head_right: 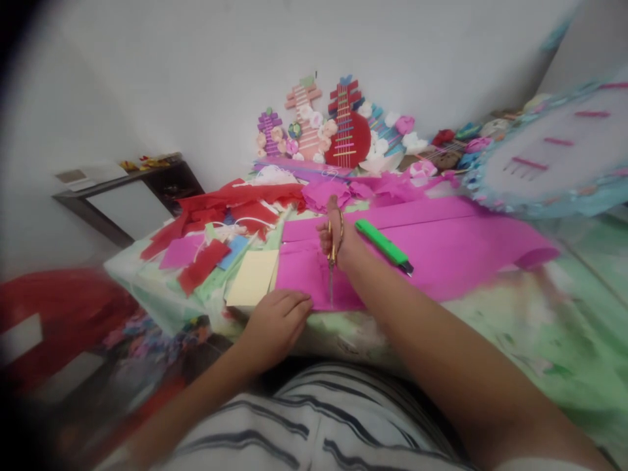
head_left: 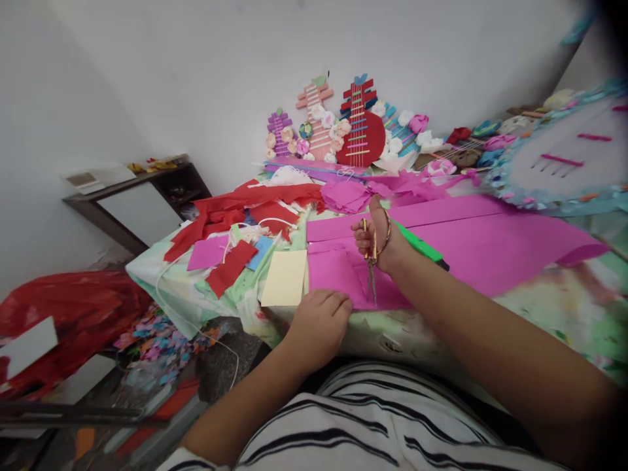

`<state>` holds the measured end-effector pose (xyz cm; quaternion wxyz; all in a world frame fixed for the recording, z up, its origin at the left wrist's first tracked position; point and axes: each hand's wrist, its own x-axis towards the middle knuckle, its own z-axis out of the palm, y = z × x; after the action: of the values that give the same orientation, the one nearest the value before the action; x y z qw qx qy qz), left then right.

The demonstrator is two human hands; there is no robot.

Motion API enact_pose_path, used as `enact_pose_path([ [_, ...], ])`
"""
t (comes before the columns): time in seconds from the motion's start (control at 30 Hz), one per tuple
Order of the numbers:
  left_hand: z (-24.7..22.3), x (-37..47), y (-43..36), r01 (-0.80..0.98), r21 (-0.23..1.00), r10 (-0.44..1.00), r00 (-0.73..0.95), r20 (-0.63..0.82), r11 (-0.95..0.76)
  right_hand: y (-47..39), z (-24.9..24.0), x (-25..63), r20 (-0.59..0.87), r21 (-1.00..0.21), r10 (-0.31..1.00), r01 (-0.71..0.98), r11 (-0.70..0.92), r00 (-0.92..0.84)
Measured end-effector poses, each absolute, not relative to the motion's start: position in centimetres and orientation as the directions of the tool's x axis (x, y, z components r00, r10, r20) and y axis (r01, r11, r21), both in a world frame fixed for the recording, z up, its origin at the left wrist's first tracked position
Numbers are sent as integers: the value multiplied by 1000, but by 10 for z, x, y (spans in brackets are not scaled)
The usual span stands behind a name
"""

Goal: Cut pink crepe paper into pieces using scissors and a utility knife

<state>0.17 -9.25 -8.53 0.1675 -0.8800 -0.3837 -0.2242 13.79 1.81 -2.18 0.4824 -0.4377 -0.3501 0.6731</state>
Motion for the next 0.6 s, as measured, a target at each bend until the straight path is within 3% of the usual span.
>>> enact_pose_path([
  [0.37,-94,0,-88,725,-165,486,595,640,-669,29,-28,138,-279,-892,957,-349,-288,-77],
  [0.6,-97,0,-87,720,-152,465,579,669,-677,25,-36,129,-310,-913,940,-232,-336,-140],
])
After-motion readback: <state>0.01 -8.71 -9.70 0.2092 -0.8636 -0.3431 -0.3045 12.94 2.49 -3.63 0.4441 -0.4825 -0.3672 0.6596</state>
